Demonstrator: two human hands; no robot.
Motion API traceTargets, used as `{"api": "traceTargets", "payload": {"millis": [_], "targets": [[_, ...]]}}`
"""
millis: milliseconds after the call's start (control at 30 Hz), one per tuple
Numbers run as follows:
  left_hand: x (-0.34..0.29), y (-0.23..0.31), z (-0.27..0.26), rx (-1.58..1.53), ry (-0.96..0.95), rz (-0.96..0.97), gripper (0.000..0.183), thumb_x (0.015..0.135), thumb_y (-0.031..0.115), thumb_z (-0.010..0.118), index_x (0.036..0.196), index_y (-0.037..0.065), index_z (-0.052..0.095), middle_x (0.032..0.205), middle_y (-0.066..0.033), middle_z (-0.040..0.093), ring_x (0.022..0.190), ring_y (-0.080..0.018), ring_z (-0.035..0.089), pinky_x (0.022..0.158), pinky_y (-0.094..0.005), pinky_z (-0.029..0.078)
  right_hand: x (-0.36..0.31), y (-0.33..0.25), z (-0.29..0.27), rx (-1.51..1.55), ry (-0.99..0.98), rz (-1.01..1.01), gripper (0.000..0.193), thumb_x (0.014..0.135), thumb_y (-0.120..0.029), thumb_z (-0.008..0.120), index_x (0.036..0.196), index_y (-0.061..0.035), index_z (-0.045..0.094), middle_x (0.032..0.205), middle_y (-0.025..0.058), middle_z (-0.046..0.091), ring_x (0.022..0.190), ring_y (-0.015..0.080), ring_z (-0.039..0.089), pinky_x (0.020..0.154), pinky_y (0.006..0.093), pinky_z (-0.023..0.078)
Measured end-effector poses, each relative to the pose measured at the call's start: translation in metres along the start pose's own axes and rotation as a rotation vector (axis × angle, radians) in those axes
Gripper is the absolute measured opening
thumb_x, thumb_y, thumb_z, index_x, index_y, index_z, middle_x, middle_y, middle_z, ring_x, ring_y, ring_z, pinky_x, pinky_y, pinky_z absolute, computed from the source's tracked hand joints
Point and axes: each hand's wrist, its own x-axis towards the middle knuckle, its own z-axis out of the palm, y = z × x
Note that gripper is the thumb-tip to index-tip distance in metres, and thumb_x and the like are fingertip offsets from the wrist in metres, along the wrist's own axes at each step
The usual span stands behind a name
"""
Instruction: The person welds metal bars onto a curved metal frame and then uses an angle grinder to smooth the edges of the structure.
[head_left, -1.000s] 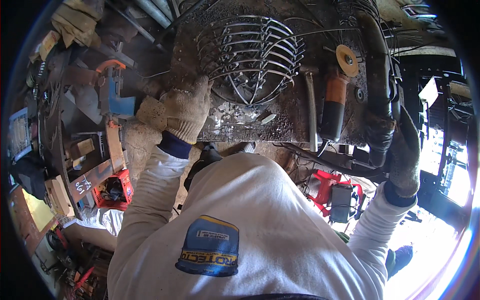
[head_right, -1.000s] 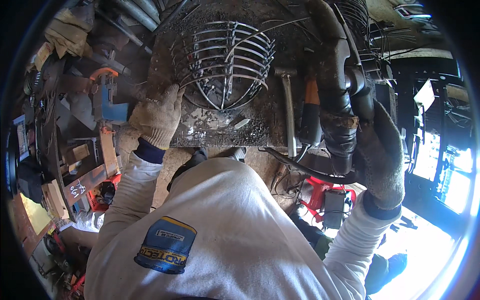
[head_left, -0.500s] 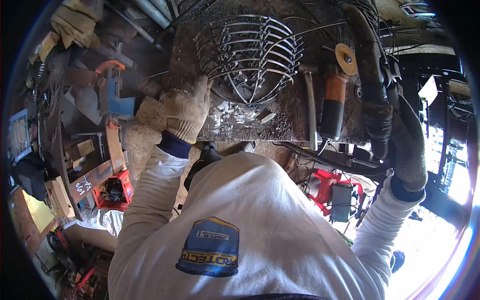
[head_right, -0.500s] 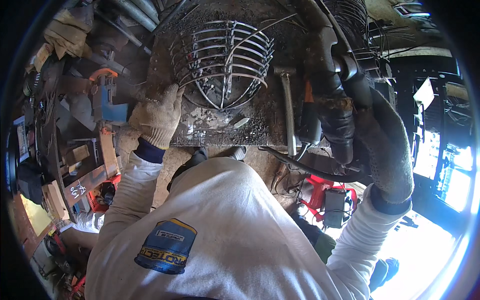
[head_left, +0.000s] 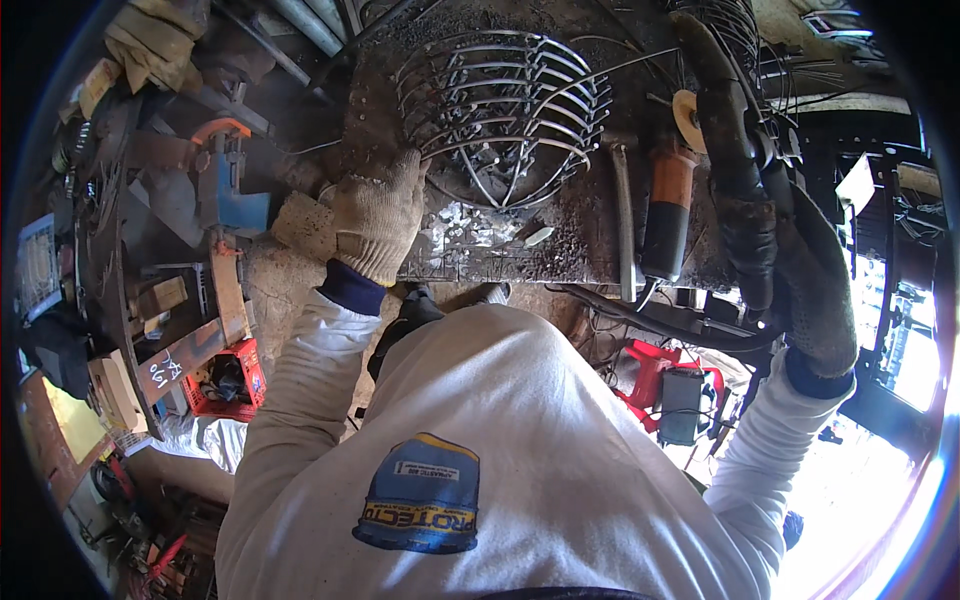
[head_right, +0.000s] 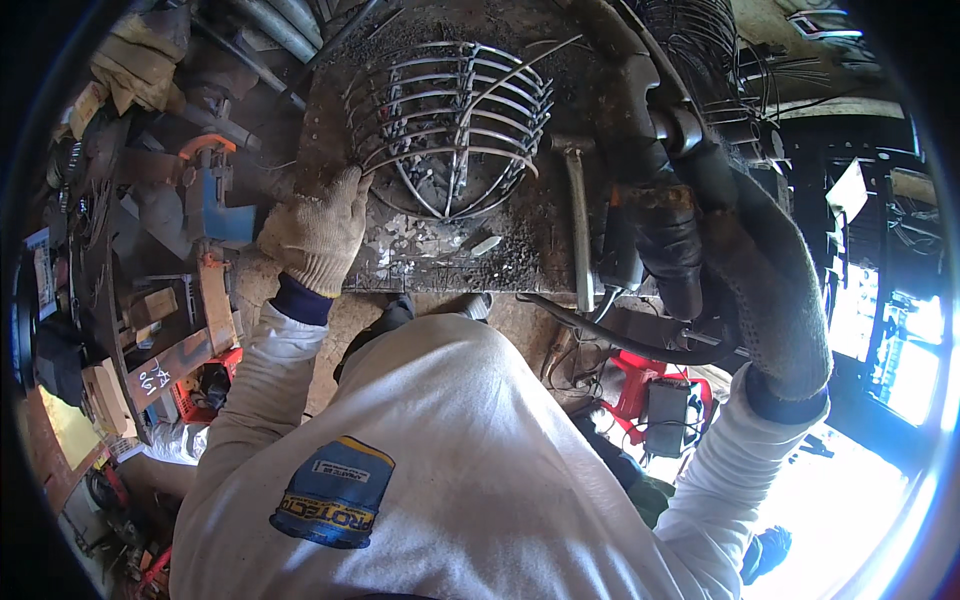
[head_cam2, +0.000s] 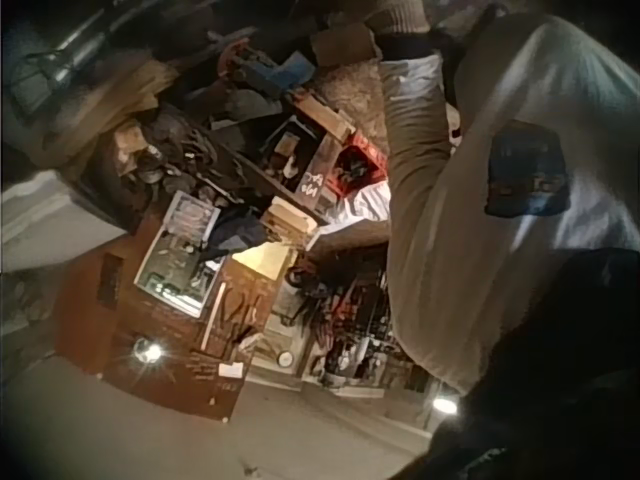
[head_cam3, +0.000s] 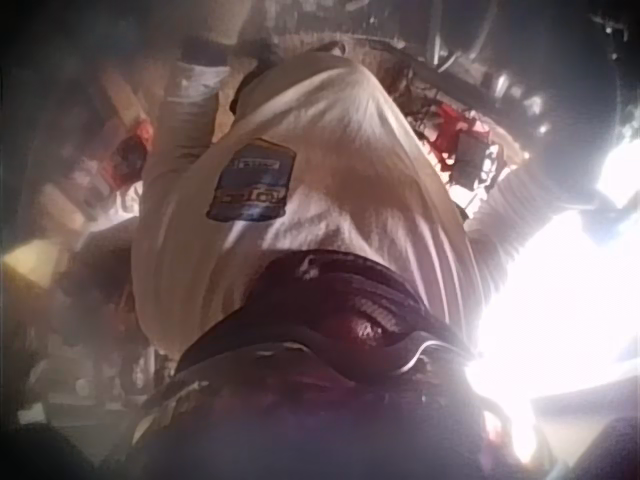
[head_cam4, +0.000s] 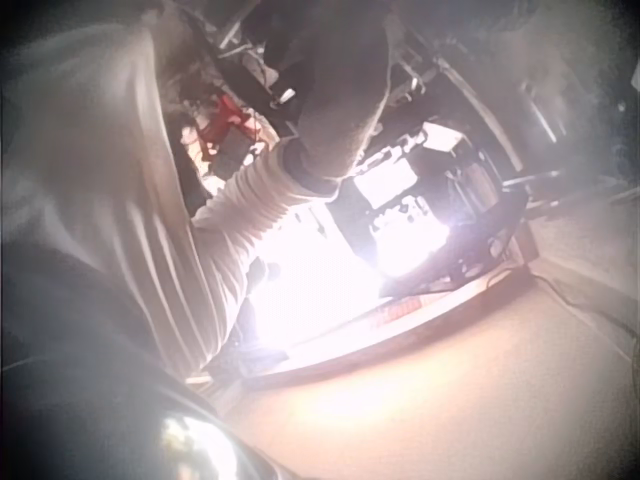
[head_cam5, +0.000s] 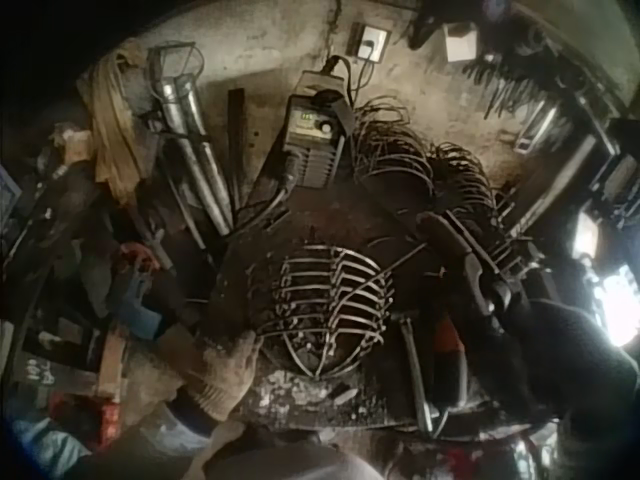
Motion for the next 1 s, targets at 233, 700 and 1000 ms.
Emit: {"api": "traceTargets", "payload": {"millis": [233, 700, 1000], "targets": [[-0.005, -0.002, 0.006, 0.021, -0.067, -0.027, 0.013, 0.094, 0.031, 0.067, 0.095, 0.018, 0.066, 0.079, -0.0098, 0.068, 0.066, -0.0315, 0.068, 0.057, -0.0441, 0.054, 0.000, 0.000, 0.006, -0.027, 0.044, 0.004, 0.049, 0.105, -0.026, 0.058, 0.142, 0.0047, 0.050, 0.110, 0.0109, 0.070, 0.086, 0.0128, 0.069, 0.069, 0.0240, 0.056], [-0.008, -0.003, 0.012, 0.010, -0.020, -0.018, 0.011, 0.093, 0.030, 0.068, 0.096, 0.019, 0.066, 0.075, -0.0088, 0.066, 0.061, -0.0316, 0.066, 0.055, -0.0444, 0.054, 0.005, -0.017, 0.017, -0.260, 0.059, -0.025, 0.045, 0.104, -0.026, 0.052, 0.138, 0.0022, 0.056, 0.083, 0.0033, 0.069, 0.059, 0.0049, 0.061, 0.049, 0.0191, 0.046], [-0.022, -0.013, 0.028, -0.007, -0.011, -0.008, 0.012, 0.094, 0.029, 0.067, 0.099, 0.019, 0.067, 0.072, -0.0089, 0.065, 0.058, -0.0313, 0.066, 0.053, -0.0440, 0.053, -0.001, -0.017, 0.025, -0.146, 0.191, -0.129, 0.048, 0.106, -0.030, 0.053, 0.141, 0.0025, 0.052, 0.095, 0.0053, 0.070, 0.069, 0.0068, 0.065, 0.057, 0.0210, 0.051]]}}
